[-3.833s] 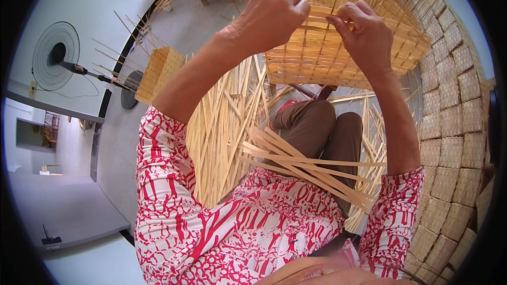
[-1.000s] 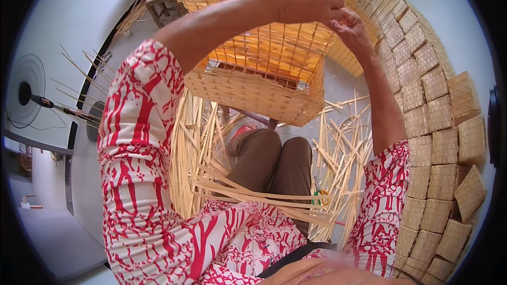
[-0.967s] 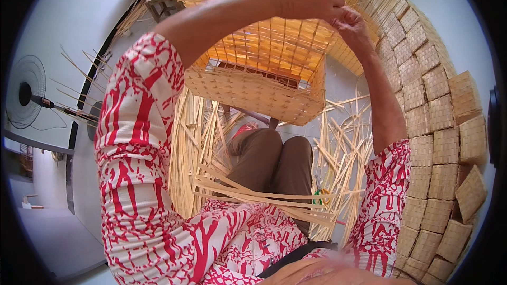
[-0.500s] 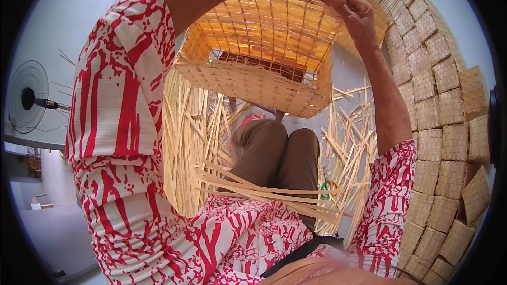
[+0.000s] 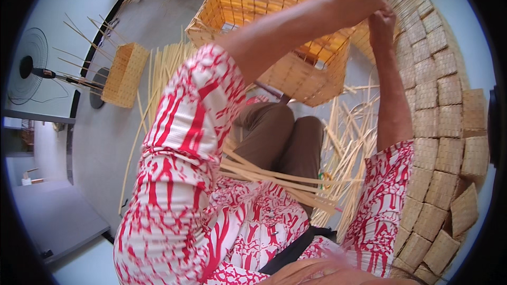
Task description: The person weaves a basket using thin wooden strips, interlacing them by hand to form a grid pattern. They use shears to trim excess material and continue adding strips to build the basket's structure.
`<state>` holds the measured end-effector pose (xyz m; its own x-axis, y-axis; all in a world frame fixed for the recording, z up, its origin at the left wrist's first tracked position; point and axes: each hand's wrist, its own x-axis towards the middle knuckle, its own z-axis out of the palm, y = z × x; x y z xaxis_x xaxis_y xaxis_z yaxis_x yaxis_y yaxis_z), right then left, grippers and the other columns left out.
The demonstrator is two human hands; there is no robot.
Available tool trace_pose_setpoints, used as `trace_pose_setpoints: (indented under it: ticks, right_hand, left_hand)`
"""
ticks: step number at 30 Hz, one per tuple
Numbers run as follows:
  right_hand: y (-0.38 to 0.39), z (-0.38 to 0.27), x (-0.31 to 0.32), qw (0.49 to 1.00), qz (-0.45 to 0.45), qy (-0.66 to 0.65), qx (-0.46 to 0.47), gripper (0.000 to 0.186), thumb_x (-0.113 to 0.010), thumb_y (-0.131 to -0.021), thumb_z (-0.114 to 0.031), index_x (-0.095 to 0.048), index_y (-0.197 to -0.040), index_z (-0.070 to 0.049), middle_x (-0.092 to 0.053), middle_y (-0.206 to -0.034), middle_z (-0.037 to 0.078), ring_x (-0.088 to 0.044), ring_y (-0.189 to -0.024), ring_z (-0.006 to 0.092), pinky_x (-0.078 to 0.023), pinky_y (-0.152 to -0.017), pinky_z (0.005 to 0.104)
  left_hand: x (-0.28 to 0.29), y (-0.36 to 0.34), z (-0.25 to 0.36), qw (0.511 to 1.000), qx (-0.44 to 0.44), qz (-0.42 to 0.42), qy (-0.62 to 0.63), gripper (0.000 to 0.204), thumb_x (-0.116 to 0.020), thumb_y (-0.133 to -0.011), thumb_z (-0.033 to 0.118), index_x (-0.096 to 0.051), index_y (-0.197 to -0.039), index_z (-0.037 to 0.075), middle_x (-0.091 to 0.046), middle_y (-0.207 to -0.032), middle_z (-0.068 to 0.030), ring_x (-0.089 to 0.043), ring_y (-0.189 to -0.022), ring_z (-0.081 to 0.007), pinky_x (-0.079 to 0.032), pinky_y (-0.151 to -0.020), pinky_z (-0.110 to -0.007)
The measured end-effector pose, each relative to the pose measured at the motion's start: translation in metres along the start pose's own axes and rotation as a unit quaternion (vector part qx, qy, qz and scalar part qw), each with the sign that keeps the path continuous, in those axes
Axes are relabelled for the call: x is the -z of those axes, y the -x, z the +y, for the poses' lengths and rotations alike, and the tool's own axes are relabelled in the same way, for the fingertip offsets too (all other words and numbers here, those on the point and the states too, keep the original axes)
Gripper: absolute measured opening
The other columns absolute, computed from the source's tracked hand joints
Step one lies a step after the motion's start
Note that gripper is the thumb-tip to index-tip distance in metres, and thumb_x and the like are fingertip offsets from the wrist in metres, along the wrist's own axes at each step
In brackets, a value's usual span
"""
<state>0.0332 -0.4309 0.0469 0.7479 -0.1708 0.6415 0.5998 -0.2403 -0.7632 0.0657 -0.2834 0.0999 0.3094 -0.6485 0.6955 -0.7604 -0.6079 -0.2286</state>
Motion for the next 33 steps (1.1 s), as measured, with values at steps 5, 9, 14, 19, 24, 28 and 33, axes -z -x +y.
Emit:
trace_pose_setpoints:
  ticks: [5,9,14,19,24,28,33]
  right_hand:
    - [-0.012,-0.011,-0.019,0.996,0.013,0.021,-0.087,0.014,-0.064,-0.097,-0.007,-0.074,-0.107,-0.002,-0.07,-0.095,-0.002,-0.06,-0.083,0.0049,-0.049,-0.076,0.0204]
    - [-0.007,-0.017,-0.018,0.995,-0.001,0.01,-0.104,0.014,-0.066,-0.097,-0.008,-0.074,-0.107,-0.003,-0.071,-0.095,-0.002,-0.062,-0.088,0.0046,-0.049,-0.079,0.02]
    - [-0.008,-0.016,-0.007,0.99,-0.014,0.048,-0.131,0.016,-0.07,-0.096,-0.013,-0.075,-0.11,-0.006,-0.072,-0.098,-0.001,-0.063,-0.091,0.006,-0.05,-0.082,0.0209]
    - [-0.011,-0.053,-0.03,0.896,0.021,0.425,0.13,0.018,-0.073,-0.092,-0.014,-0.076,-0.11,-0.012,-0.074,-0.102,0.001,-0.067,-0.094,0.0144,-0.052,-0.085,0.026]
    - [-0.023,-0.059,-0.066,0.846,-0.104,0.448,0.269,0.02,-0.07,-0.091,-0.012,-0.074,-0.11,-0.012,-0.074,-0.103,0.006,-0.068,-0.09,0.0242,-0.054,-0.08,0.0365]
    - [-0.025,-0.056,-0.081,0.83,-0.173,0.491,0.2,0.012,-0.064,-0.093,-0.015,-0.075,-0.098,-0.012,-0.072,-0.096,0.007,-0.065,-0.091,0.0284,-0.053,-0.078,0.039]
    - [-0.024,-0.061,-0.084,0.809,-0.182,0.528,0.184,0.01,-0.066,-0.091,-0.015,-0.075,-0.095,-0.011,-0.068,-0.091,0.006,-0.062,-0.09,0.0288,-0.05,-0.079,0.0398]
  left_hand:
    - [-0.014,0.083,-0.048,0.93,0.137,0.235,0.246,0.02,-0.068,-0.089,0.014,-0.076,-0.107,0.011,-0.075,-0.092,-0.0051,-0.073,-0.082,-0.0233,-0.056,-0.066,-0.032]
    - [-0.033,0.104,-0.067,0.846,0.324,0.046,0.42,0.015,-0.073,-0.087,0.021,-0.079,-0.094,0.01,-0.075,-0.079,-0.0072,-0.072,-0.073,-0.019,-0.054,-0.063,-0.029]
    - [-0.04,0.095,-0.08,0.876,0.294,0.053,0.379,0.017,-0.075,-0.082,0.024,-0.079,-0.089,0.009,-0.075,-0.076,-0.0072,-0.071,-0.067,-0.0192,-0.054,-0.062,-0.031]
    - [-0.034,0.093,-0.098,0.912,0.218,0.051,0.344,0.014,-0.07,-0.082,0.019,-0.077,-0.086,0.008,-0.073,-0.074,-0.0096,-0.071,-0.068,-0.0232,-0.055,-0.064,-0.035]
    - [-0.03,0.094,-0.108,0.931,0.17,0.028,0.321,0.014,-0.066,-0.079,0.016,-0.076,-0.084,0.007,-0.072,-0.077,-0.012,-0.071,-0.071,-0.0281,-0.056,-0.067,-0.039]
    - [-0.018,0.092,-0.099,0.94,0.156,0.036,0.302,0.016,-0.065,-0.079,0.017,-0.076,-0.087,0.008,-0.072,-0.081,-0.0123,-0.071,-0.074,-0.0306,-0.056,-0.068,-0.041]
    - [-0.01,0.091,-0.093,0.948,0.198,-0.007,0.251,0.019,-0.064,-0.08,0.02,-0.075,-0.09,0.009,-0.072,-0.083,-0.0124,-0.07,-0.076,-0.0315,-0.056,-0.069,-0.043]
